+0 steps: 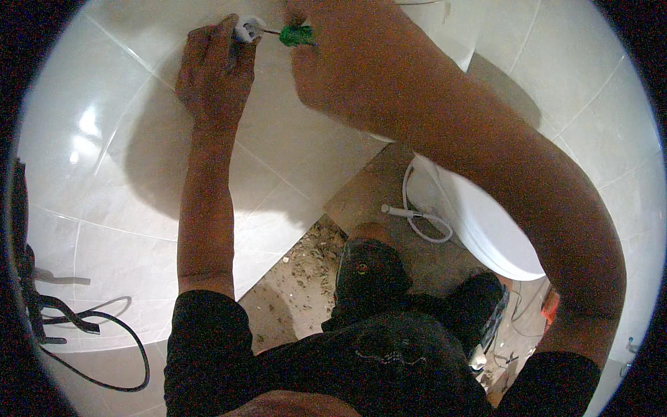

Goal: The person installs a bidet attachment to a toilet. They use a screwdriver to secure components to the wall and handle a spray hose and various small parts by hand.

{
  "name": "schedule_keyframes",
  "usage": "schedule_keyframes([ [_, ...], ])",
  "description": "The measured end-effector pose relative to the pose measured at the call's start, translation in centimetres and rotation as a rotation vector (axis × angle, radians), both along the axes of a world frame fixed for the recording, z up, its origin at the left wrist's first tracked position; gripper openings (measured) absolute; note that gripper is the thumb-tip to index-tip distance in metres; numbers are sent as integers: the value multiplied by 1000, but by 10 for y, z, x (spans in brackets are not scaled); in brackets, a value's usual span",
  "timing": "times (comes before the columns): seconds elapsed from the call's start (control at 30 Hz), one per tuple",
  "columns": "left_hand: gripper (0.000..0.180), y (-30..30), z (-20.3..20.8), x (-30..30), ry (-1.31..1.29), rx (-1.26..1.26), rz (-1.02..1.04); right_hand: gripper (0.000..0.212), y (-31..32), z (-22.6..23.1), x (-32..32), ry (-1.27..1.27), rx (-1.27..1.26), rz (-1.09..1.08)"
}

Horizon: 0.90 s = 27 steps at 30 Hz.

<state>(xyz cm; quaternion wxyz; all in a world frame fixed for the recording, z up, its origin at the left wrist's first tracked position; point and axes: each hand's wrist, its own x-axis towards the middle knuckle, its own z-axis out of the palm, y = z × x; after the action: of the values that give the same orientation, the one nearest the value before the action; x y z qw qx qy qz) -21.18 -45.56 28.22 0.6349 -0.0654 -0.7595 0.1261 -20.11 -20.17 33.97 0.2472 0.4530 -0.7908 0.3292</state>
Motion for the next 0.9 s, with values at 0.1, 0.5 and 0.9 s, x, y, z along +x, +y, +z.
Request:
schedule_keyframes([
  [0.1,41,6,5,1,-43,64,10,16,-3,-16,-21,287,133,-27],
  [0.5,62,40,6,44,-482,1875,-1079,25,-24,-29,6,215,-73,44],
  [0.9,50,22,0,20,-514,1883,-1597,14,-29,-8,8,149,27,28],
])
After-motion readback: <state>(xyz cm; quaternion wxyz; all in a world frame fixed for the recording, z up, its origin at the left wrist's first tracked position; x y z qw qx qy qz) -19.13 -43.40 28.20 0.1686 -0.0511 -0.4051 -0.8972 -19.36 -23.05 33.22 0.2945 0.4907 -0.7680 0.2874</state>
